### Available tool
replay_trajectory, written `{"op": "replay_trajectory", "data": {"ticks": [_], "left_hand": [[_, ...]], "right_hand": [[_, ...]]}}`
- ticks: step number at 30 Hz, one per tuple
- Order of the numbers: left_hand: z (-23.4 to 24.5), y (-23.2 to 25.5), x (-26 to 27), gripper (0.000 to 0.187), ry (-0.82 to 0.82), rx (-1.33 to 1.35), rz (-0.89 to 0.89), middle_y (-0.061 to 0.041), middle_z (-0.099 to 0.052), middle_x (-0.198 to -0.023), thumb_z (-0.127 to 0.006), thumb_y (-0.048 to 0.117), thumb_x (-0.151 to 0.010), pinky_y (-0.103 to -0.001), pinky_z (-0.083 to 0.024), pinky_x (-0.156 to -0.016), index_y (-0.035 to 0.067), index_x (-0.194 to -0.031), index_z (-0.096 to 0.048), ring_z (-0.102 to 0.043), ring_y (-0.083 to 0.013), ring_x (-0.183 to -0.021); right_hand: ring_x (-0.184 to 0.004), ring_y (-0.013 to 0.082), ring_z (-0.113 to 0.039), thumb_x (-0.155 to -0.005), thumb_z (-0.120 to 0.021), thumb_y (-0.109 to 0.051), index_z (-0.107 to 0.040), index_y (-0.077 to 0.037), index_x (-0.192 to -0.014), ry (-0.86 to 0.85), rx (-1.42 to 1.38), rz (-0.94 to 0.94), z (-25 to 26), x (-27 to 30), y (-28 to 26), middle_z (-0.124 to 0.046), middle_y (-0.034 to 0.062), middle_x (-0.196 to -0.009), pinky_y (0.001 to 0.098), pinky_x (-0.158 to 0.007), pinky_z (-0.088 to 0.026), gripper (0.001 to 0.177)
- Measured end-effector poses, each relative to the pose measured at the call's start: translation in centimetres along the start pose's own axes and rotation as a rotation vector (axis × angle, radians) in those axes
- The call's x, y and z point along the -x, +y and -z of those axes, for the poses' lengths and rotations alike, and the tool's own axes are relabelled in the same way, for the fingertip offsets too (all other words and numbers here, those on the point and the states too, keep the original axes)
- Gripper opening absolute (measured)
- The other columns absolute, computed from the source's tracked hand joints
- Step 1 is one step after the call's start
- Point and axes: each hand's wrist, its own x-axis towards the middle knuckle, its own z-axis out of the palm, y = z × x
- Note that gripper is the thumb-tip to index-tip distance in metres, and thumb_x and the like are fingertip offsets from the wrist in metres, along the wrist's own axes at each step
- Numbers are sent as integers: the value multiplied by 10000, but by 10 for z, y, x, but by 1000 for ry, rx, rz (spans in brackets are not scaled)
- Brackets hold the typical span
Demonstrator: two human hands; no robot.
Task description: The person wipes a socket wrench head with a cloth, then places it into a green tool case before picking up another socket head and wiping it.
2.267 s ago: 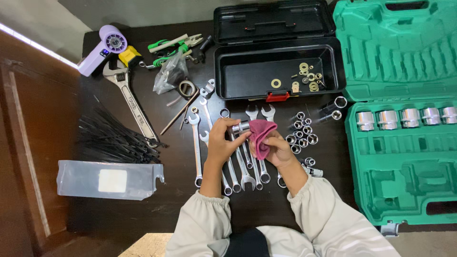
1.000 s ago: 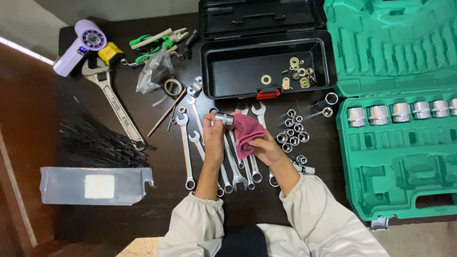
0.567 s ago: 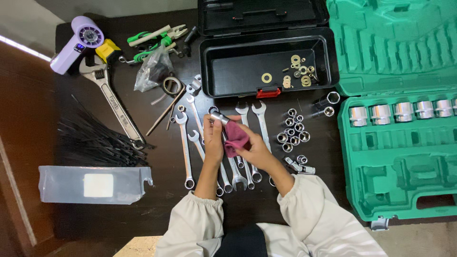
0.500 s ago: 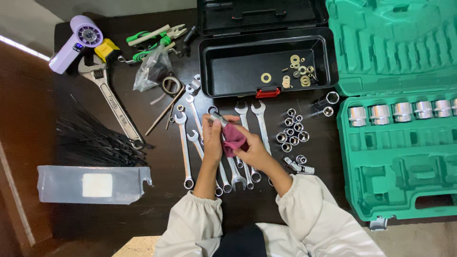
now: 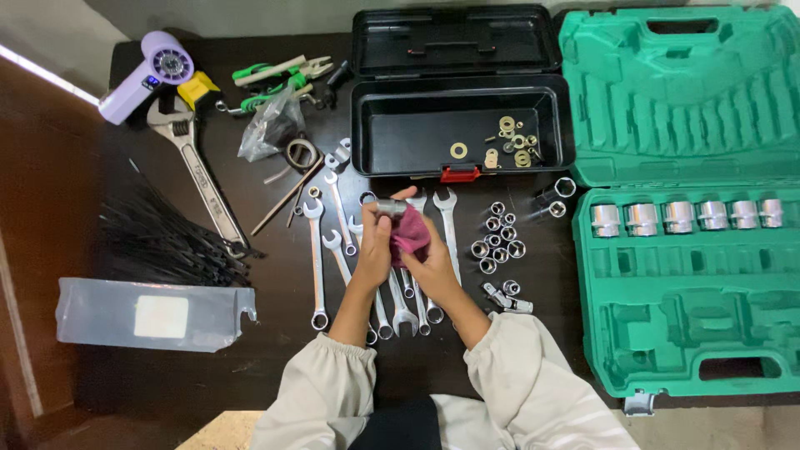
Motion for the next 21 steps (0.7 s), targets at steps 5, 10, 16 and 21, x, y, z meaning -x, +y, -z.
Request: {"op": "replay_trajectory", "data": {"ticks": [5,10,16,21], "left_hand": [[0,-1,-1,90,85,-287,-3,-144,-562,-1408,-537,60,-1072,-269,-446,-989,0,-1113,-588,-551,-151,-1164],[6,-14,2,85,168,-202,110,-104,-642,-1315,-570,73,-1043,-237,-511,-841,11,-1039,-628,-605,-100,-945],[11,-19,7,100,271,-159,61,-119,-659,-1302,-626,111,-1034,-246,-514,-807,18,-999,-630,-605,-91,-889],[-4,-11,15,147,338,-77,90,-147,-686,-1259,-651,150,-1033,-254,-524,-829,7,-1002,-635,-609,-109,-882]], "right_hand": [[-1275,184,-585,-937,-638,17,-384,-22,-1517,176,29,134,0,-3,2,-567,121,-1385,321,-1098,-472,635],[-1169,234,-658,-937,-738,-7,-466,-25,-1473,282,409,292,2,7,-17,-624,130,-1270,330,-1028,-512,602],[-1201,286,-548,-914,-647,21,-357,24,-1528,307,536,332,25,32,-76,-499,160,-1318,354,-1050,-445,679],[-1215,313,-511,-925,-665,-8,-371,-7,-1542,553,655,272,77,56,-105,-469,182,-1313,395,-1102,-416,684]]}}
